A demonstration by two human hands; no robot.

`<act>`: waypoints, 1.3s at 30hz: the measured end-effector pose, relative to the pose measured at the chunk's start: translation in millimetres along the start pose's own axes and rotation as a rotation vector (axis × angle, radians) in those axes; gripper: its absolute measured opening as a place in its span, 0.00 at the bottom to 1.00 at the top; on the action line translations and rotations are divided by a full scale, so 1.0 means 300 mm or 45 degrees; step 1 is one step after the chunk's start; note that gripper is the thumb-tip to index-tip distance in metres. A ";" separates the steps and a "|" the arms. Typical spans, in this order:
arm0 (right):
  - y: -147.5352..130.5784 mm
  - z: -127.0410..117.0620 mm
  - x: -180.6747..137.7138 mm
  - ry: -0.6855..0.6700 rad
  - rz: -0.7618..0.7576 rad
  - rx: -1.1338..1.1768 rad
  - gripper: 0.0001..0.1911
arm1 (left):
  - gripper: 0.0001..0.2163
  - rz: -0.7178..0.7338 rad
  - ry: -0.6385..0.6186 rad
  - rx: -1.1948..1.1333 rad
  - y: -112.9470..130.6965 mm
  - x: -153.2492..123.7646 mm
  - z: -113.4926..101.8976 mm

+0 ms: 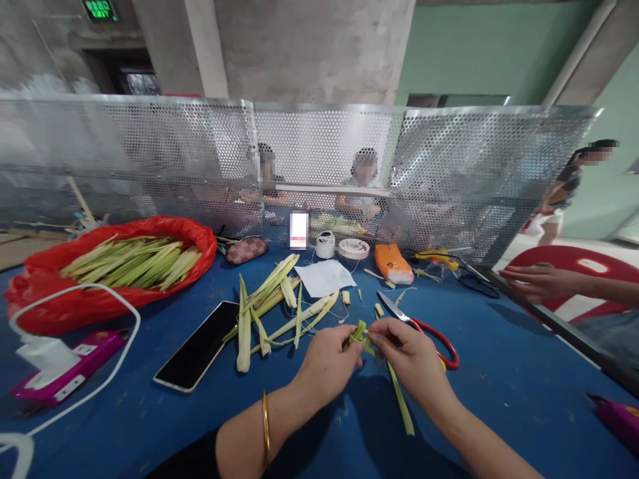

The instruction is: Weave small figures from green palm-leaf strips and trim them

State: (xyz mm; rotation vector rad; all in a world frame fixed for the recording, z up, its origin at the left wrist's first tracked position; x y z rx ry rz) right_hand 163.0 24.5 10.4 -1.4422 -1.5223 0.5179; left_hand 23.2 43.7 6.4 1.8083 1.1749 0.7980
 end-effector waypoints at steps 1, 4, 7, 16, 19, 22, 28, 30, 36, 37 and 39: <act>0.001 0.000 0.001 -0.001 -0.013 -0.008 0.09 | 0.11 0.001 -0.002 0.006 0.000 0.000 0.001; 0.002 0.004 0.004 -0.018 -0.064 -0.006 0.09 | 0.11 0.005 -0.001 0.037 -0.003 0.001 0.001; 0.002 0.014 0.002 -0.031 -0.088 0.028 0.08 | 0.09 0.021 0.000 0.048 -0.006 0.003 0.001; -0.003 0.024 -0.001 -0.079 -0.086 0.165 0.10 | 0.09 0.148 -0.002 0.201 0.008 -0.010 0.012; -0.032 0.018 -0.004 -0.093 -0.196 0.013 0.11 | 0.09 0.208 0.008 0.293 0.021 -0.019 0.014; -0.043 0.009 -0.006 -0.065 -0.212 -0.065 0.08 | 0.09 0.239 -0.007 0.376 0.025 -0.024 0.021; -0.045 -0.010 0.008 -0.124 -0.209 0.041 0.10 | 0.07 0.340 -0.125 0.473 0.045 -0.031 0.027; -0.037 -0.018 0.016 -0.121 -0.179 0.105 0.11 | 0.05 0.352 -0.224 0.489 0.061 -0.037 0.027; -0.044 -0.036 0.005 0.084 -0.181 0.154 0.12 | 0.10 0.130 -0.551 0.179 0.072 -0.058 0.032; -0.052 -0.033 0.000 0.086 -0.205 0.131 0.12 | 0.10 0.081 -0.567 0.108 0.065 -0.059 0.035; -0.058 -0.015 0.000 -0.014 -0.234 0.080 0.12 | 0.10 0.016 -0.583 -0.017 0.050 -0.059 0.046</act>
Point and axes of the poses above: each hand's wrist, its own x-axis towards the middle knuckle, its own z-axis out of the palm, y = z × x, the point moved 6 cm from there along x, towards the middle knuckle, and after that the axes turned 5 degrees about y, right-handed, at the moved point
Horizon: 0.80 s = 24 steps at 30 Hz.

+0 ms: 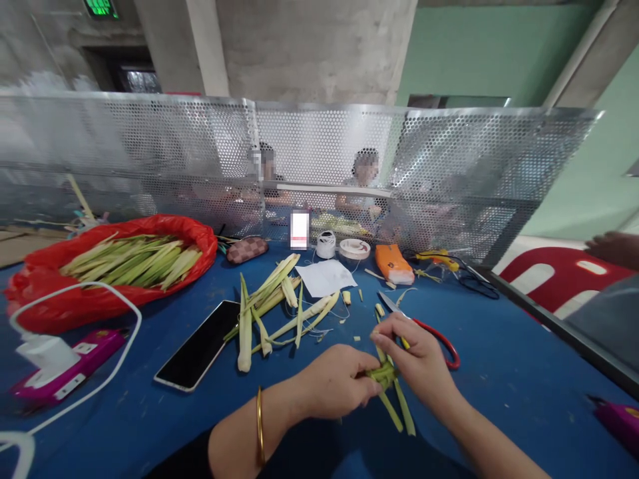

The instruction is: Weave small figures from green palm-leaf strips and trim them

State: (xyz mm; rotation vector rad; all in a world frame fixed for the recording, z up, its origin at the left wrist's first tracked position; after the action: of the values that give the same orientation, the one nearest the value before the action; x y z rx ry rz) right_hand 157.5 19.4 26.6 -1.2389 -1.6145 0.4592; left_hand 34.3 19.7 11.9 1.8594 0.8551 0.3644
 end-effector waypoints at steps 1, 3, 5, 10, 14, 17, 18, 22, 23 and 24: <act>0.009 0.009 0.005 -0.076 0.011 -0.011 0.12 | 0.10 -0.014 -0.004 -0.064 -0.008 0.003 0.006; 0.061 0.005 0.032 -0.172 0.078 -0.094 0.14 | 0.10 -0.051 0.032 -0.195 -0.021 0.010 0.008; 0.153 -0.053 0.089 -0.095 0.173 -0.359 0.17 | 0.10 -0.110 0.113 -0.308 -0.035 0.016 0.001; 0.446 -0.303 0.297 0.100 0.435 -1.065 0.12 | 0.11 -0.241 0.219 -0.538 -0.085 0.033 0.003; 0.640 -0.433 0.408 0.047 0.648 -1.250 0.14 | 0.11 -0.192 0.194 -0.597 -0.129 0.058 0.019; 0.719 -0.443 0.433 0.028 0.697 -1.296 0.14 | 0.10 -0.225 0.156 -0.569 -0.151 0.066 0.018; 0.732 -0.438 0.436 0.036 0.688 -1.300 0.11 | 0.10 -0.247 0.137 -0.561 -0.153 0.066 0.016; 0.712 -0.469 0.441 0.120 0.594 -1.249 0.10 | 0.10 -0.286 0.107 -0.559 -0.140 0.060 0.002; 0.693 -0.504 0.434 0.161 0.583 -1.228 0.12 | 0.10 -0.279 0.117 -0.557 -0.136 0.059 0.000; 0.666 -0.553 0.420 0.218 0.578 -1.208 0.13 | 0.11 -0.266 0.122 -0.555 -0.134 0.059 -0.001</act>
State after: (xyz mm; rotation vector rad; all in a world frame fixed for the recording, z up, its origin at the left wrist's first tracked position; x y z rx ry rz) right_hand 404.6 166.7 2.7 -2.3007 -1.4139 -0.1982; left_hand 30.7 41.7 -26.0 1.3471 0.9408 0.4699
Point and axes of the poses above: each hand's wrist, its own x-axis towards the middle knuckle, its own z-axis out of the palm, y = z × x, the point moved 6 cm from there along x, towards the middle knuckle, and after that the axes turned 5 degrees about y, right-handed, at the moved point
